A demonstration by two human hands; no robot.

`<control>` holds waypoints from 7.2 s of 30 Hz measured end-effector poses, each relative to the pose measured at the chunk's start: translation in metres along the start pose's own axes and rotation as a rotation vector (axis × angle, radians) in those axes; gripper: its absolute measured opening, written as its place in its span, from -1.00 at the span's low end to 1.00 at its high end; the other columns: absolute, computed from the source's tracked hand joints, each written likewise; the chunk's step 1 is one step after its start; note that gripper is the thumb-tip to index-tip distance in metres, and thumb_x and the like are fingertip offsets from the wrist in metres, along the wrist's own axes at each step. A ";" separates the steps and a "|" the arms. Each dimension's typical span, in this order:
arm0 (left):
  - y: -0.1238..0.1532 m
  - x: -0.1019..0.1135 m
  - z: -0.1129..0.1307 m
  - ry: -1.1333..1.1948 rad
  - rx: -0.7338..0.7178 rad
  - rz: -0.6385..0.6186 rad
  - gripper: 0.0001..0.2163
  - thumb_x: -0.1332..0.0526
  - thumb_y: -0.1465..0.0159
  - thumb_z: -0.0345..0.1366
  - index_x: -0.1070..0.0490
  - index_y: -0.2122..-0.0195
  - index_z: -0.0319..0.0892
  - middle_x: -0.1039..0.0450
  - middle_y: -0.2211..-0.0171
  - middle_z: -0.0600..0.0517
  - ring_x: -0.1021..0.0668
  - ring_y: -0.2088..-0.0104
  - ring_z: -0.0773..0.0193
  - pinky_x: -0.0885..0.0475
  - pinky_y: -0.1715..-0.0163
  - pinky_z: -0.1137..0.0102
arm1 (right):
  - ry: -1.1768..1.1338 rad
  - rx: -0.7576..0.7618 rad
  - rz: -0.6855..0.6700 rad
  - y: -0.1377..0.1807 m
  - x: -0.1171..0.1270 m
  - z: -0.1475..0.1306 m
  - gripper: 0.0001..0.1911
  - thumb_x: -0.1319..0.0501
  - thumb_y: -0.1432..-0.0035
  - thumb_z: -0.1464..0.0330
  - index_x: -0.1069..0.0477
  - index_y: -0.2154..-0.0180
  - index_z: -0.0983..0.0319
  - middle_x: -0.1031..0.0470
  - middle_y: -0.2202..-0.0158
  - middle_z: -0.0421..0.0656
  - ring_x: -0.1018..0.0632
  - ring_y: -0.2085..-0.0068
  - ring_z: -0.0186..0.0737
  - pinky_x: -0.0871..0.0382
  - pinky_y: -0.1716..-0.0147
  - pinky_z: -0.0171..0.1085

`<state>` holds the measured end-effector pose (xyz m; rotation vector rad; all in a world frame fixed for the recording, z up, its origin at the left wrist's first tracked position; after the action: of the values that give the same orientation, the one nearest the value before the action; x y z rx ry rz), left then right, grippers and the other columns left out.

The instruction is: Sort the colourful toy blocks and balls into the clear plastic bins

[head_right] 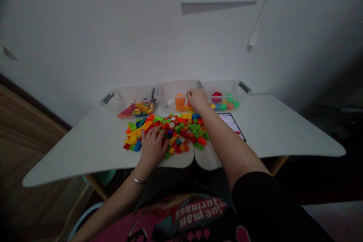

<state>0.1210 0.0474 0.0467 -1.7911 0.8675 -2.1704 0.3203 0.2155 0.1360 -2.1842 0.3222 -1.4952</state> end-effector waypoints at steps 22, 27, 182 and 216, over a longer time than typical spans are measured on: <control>0.000 -0.001 0.001 -0.002 -0.009 0.011 -0.67 -0.15 -0.31 -0.21 -0.47 -0.04 -0.20 -0.41 -0.17 -0.20 -0.38 -0.18 -0.12 -0.01 -0.30 -0.22 | -0.316 0.146 0.163 0.076 0.062 -0.017 -0.71 -0.12 -0.22 0.32 -0.52 0.09 0.20 -0.58 0.08 -0.05 -0.53 0.05 -0.04 -0.38 -0.02 -0.05; -0.001 0.000 0.002 -0.010 -0.011 0.014 -0.67 -0.15 -0.31 -0.22 -0.48 -0.04 -0.20 -0.41 -0.16 -0.20 -0.39 -0.18 -0.12 -0.01 -0.31 -0.20 | -0.039 0.043 0.038 0.114 0.031 0.000 -0.68 -0.16 -0.20 0.33 -0.52 0.06 0.28 -0.57 0.06 0.06 -0.50 0.01 0.11 -0.33 -0.04 0.02; 0.000 0.001 0.001 0.014 -0.020 0.004 -0.69 -0.15 -0.29 -0.24 -0.48 -0.02 -0.18 -0.44 -0.13 -0.16 -0.40 -0.16 -0.10 -0.17 -0.26 -0.08 | 0.167 0.065 -0.056 0.030 0.006 -0.027 -0.56 -0.11 -0.26 0.25 -0.45 -0.09 0.28 -0.53 -0.04 0.04 -0.42 -0.09 0.09 -0.06 -0.21 0.03; -0.001 0.001 0.002 0.012 -0.028 0.019 -0.69 -0.18 -0.28 -0.25 -0.50 -0.01 -0.20 -0.46 -0.12 -0.17 -0.41 -0.14 -0.09 -0.18 -0.25 -0.09 | -0.012 0.051 -0.257 0.107 -0.037 -0.030 -0.70 -0.14 -0.27 0.32 -0.57 0.05 0.20 -0.60 0.03 -0.06 -0.53 0.00 -0.06 -0.32 -0.05 -0.17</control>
<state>0.1224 0.0470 0.0485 -1.7768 0.9183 -2.1700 0.2862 0.1326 0.0614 -2.2597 -0.0020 -1.6025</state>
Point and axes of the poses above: each hand's wrist, its own y-axis away from the middle knuckle, its own x-axis out of the back of the hand, z = x × y, the point moved 8 cm from there along -y, towards the middle knuckle
